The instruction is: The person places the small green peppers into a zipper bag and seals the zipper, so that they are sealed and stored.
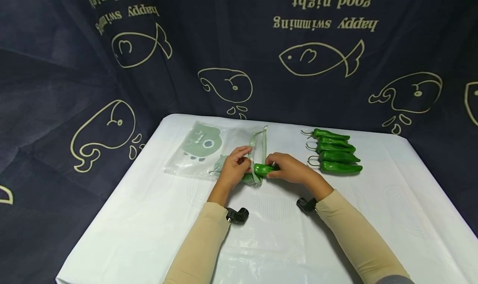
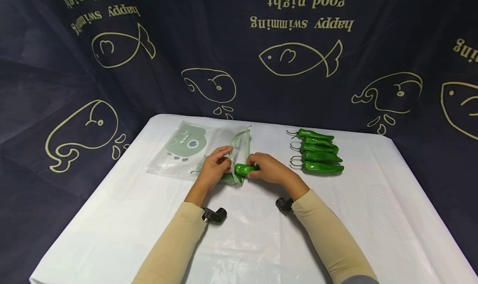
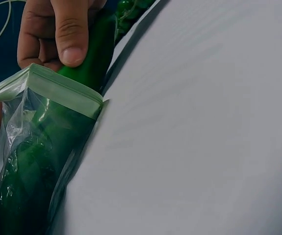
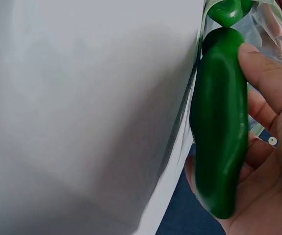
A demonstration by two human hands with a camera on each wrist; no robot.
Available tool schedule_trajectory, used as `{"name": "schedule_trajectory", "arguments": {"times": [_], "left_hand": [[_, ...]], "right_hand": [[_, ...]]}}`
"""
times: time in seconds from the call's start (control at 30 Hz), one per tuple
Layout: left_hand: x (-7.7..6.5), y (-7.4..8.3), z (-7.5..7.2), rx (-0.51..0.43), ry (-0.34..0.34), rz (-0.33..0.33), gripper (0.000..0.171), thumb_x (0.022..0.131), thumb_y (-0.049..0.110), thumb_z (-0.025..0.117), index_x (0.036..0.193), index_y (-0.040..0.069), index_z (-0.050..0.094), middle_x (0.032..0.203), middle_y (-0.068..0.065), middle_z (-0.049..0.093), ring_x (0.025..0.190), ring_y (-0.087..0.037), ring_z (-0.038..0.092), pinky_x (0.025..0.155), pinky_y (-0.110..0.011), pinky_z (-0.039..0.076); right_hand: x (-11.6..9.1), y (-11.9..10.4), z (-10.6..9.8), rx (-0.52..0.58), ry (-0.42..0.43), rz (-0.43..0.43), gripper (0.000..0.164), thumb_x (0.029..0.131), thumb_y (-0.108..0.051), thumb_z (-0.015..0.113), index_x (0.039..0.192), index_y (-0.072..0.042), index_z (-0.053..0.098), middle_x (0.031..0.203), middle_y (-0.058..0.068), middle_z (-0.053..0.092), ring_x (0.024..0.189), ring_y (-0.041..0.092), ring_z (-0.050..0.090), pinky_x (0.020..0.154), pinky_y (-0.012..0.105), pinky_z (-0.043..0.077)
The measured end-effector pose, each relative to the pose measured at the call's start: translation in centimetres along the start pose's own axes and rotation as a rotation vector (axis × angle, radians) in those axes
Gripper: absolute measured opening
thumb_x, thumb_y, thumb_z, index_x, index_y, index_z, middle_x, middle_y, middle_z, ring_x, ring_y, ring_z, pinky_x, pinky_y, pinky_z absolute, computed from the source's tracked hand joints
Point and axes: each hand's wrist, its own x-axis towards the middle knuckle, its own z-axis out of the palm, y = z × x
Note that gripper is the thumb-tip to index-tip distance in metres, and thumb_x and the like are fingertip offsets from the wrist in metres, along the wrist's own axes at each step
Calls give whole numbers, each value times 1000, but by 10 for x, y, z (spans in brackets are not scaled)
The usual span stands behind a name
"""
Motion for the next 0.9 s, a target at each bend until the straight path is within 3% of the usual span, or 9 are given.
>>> {"name": "schedule_trajectory", "arguments": {"times": [0.27,0.6,0.9], "left_hand": [[0,1,0,5,-7,-2,42,96,-6,51,138,-3,55,145,-11,47,98,-22,58,71,-22,58],[-2,0,-1,1,-1,11,42,96,-7,51,138,-7,54,144,-13,47,94,-18,58,70,-21,58],[-2,2,0,1,-12,12,42,96,-7,51,138,-5,54,145,-14,47,96,-21,58,70,-21,58]], "right_hand": [[2,3,0,3,-24,-4,29,85,-11,79,111,-9,66,103,1,64,96,20,63,84,39,55],[3,1,1,26,-94,13,48,84,-6,66,132,-2,61,121,9,60,100,19,56,85,37,49],[1,3,-1,18,-108,36,55,84,-6,61,139,-6,58,116,7,60,99,20,53,85,38,46]]}}
